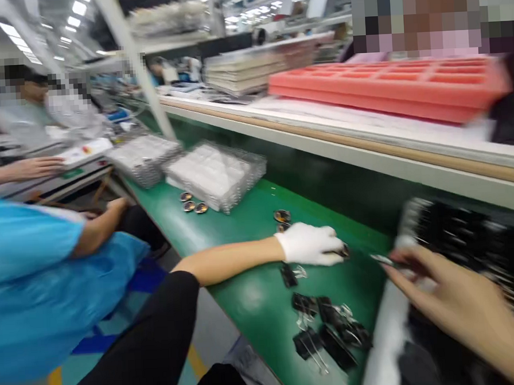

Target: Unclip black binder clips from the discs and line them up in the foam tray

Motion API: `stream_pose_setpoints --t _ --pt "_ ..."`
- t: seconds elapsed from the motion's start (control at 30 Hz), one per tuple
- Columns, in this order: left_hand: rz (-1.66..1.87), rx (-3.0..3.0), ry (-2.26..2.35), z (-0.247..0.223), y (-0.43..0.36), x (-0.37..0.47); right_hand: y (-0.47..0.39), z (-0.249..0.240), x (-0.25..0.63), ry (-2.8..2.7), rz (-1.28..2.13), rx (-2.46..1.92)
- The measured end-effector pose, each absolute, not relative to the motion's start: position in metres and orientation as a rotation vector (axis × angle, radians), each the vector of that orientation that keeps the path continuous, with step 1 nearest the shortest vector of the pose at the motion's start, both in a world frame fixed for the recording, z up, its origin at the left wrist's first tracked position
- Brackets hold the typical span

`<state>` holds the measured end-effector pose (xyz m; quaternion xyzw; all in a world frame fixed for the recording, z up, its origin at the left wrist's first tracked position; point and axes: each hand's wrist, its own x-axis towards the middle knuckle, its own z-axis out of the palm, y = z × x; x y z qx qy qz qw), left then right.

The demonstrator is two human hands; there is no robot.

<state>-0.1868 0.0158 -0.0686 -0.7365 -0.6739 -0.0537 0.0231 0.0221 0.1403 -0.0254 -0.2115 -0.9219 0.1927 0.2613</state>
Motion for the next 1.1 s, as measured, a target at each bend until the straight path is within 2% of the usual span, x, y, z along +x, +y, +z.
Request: stream_pose_setpoints --t 0.07,0.27,0.5,0.7,0.9,1.1 --pt "-0.180 -2.256 -2.093 -0.068 0.016 -0.191 0.149 -0.032 0.018 -2.500 0.702 -0.661" --pt "-0.208 -2.154 -2.104 -0.071 0.023 -0.193 0.164 -0.046 -0.003 -2.386 0.958 -0.810" --pt "-0.193 -2.233 -2.034 -0.070 0.025 -0.190 0.162 -0.065 -0.001 -2.597 0.737 -0.372" --pt "-0.163 -2.230 -2.079 -0.069 0.028 -0.189 0.166 -0.075 0.003 -2.807 0.738 -0.068" --pt "-0.160 -2.256 -2.063 -0.067 0.028 -0.188 0.160 -0.065 0.004 -2.778 0.739 -0.129" --pt "-0.135 -2.277 -2.072 -0.063 0.029 -0.187 0.162 -0.054 -0.011 -2.836 0.845 -0.501"
